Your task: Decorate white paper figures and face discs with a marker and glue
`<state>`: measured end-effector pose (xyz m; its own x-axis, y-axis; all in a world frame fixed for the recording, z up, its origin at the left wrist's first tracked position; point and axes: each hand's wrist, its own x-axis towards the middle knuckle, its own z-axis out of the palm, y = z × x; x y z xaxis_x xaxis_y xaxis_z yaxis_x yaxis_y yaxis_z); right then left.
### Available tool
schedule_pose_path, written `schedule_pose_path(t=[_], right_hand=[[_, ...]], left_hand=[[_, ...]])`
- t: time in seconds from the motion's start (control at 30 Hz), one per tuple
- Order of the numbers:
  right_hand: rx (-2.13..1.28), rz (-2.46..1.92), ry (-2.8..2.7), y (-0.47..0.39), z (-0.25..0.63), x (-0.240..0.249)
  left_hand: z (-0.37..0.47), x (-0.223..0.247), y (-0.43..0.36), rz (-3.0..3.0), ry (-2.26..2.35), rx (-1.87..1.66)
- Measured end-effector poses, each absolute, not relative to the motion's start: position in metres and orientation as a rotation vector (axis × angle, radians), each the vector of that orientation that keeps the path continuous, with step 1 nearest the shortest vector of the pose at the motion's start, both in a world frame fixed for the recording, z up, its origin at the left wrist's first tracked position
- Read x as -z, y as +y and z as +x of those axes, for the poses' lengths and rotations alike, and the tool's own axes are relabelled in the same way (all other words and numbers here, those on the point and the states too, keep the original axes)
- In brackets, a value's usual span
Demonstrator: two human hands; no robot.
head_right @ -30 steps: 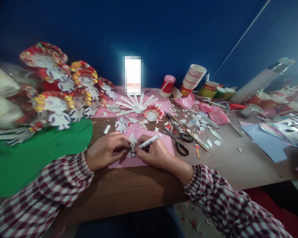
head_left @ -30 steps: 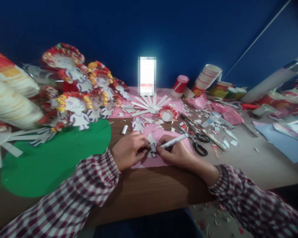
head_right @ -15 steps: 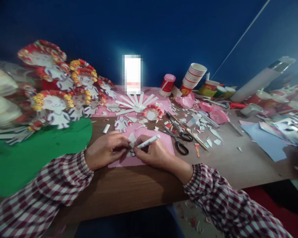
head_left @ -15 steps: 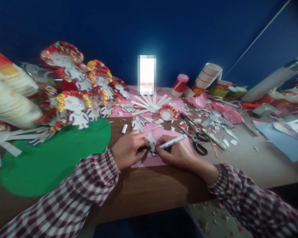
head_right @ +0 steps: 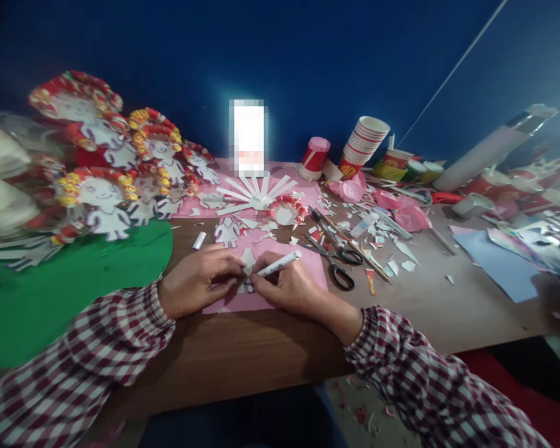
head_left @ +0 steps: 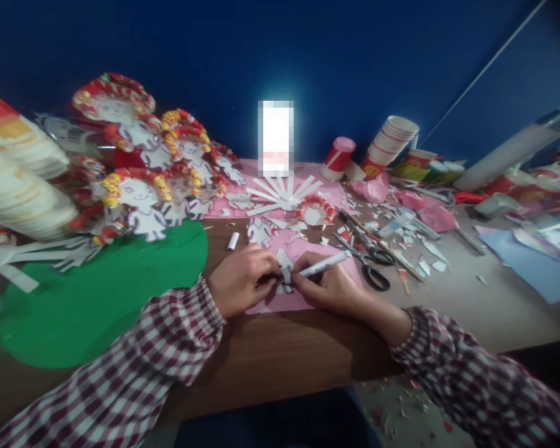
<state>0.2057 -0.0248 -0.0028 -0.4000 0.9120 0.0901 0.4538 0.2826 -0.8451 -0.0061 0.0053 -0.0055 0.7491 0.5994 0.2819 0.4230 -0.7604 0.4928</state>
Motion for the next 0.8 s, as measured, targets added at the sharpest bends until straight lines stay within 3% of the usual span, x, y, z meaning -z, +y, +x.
schedule_pose_path(t=[0.8], right_hand=[[-1.136,-1.208,-1.957,-0.0263,0.2061,0.0022]], left_hand=[[-0.0054,0.0043,0.0058,2.543,0.794,-0.586]])
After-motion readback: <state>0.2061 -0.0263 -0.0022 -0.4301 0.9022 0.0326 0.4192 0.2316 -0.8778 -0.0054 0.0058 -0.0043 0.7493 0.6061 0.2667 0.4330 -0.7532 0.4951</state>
